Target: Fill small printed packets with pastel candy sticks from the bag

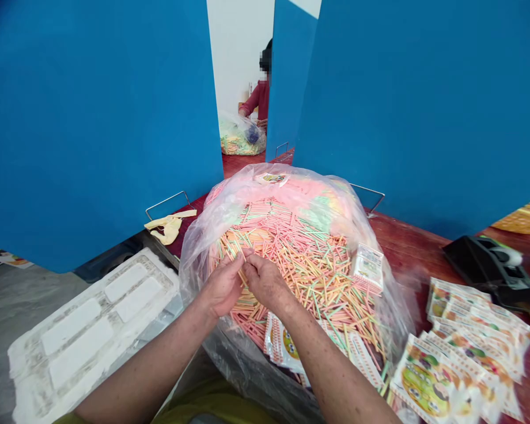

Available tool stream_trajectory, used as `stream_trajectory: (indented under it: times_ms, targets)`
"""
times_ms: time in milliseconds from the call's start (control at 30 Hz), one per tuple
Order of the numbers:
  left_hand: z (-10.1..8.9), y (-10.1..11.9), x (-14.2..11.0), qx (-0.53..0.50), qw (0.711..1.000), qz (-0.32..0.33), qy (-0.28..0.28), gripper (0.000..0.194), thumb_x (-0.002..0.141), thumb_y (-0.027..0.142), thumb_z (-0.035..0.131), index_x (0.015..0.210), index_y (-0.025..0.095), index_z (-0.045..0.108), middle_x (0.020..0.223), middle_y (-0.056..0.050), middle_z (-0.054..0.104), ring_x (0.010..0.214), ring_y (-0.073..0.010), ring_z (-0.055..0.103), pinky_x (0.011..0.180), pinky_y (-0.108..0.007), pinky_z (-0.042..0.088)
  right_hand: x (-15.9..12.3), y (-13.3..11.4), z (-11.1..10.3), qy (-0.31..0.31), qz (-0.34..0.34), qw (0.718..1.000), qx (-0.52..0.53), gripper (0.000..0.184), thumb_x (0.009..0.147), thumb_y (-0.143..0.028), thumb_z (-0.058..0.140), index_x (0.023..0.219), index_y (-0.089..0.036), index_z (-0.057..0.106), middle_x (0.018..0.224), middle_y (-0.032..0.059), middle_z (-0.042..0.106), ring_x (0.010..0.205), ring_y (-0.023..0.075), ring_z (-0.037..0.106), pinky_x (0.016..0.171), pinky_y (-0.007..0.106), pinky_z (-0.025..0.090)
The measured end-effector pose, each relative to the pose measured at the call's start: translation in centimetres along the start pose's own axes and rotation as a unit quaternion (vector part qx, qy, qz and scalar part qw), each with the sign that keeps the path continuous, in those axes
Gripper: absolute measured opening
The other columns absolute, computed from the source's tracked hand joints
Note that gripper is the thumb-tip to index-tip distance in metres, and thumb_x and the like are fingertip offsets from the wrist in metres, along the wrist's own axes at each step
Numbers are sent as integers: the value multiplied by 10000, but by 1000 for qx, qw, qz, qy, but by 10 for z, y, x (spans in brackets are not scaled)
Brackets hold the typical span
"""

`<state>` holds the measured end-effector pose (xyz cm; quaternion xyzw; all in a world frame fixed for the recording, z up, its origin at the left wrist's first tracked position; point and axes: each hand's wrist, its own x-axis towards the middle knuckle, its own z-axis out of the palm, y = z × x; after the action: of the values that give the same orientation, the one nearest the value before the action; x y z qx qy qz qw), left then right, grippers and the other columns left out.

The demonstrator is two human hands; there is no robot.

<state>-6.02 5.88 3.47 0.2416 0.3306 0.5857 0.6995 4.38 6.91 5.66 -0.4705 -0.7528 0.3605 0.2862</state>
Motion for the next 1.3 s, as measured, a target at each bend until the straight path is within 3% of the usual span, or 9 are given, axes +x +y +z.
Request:
stream_trajectory:
  times_ms: [233,467,667,767,867,1000,1100,1200,1300]
  targets:
    - [3,10,6,14,997,16,69,262,656,351,674,781,137,589,875,-54,639,984,-202,543,848,-307,377,-3,-4,1,24,47,968,-246,342,880,-229,320,1162,-188,508,896,75,678,800,181,629,698,261,431]
    - [6,7,6,49,998,26,-6,270,681,382,658,772,132,613,881,-56,655,997,-204,550,895,-311,370,-6,-8,2,7,57,959,-276,379,906,-235,238,1223,-150,427,935,101,667,795,181,634,653,260,415]
    - [4,22,10,125,988,80,33,264,731,401,609,829,156,607,901,-43,660,973,-198,568,872,-328,406,-17,-8,-8,22,173,936,-307,285,893,-314,309,1021,-165,516,923,113,641,817,212,614,639,296,422]
    - [14,23,9,75,997,17,21,203,736,358,613,760,160,573,872,-36,660,894,-184,595,814,-328,446,-24,-11,-2,58,96,961,-252,287,869,-312,375,1109,-178,458,1086,99,583,920,181,576,707,275,435]
    - [27,12,5,41,996,-77,15,202,738,346,608,710,152,559,767,-34,655,777,-177,613,743,-321,472,-27,-9,6,68,25,974,-213,265,838,-197,388,1088,-169,470,975,61,612,859,154,571,713,249,437]
    - [34,-7,-2,115,992,-42,-26,286,726,412,607,695,130,576,702,-38,626,687,-153,585,657,-264,460,-41,-7,-15,59,9,973,-222,185,819,-160,410,947,-177,543,900,34,610,810,144,548,711,241,435]
    - [37,-20,-8,283,950,1,-130,270,733,399,599,663,139,570,581,6,542,537,-92,476,523,-201,385,-65,-12,-55,94,3,968,-232,199,851,-173,372,927,-152,554,927,69,580,864,158,519,750,274,428]
    - [49,-37,-17,393,874,-50,-283,159,743,291,570,672,149,563,611,19,515,530,-74,406,499,-189,342,-92,-11,-85,64,-27,967,-247,189,849,-186,388,921,-146,559,917,70,552,858,152,502,746,271,425]
    - [63,-58,-25,392,839,-141,-350,142,753,246,495,669,145,547,545,40,434,481,-61,340,470,-186,307,-117,3,-91,24,-15,968,-251,194,825,-135,395,778,-154,583,781,48,548,759,141,503,686,255,421]
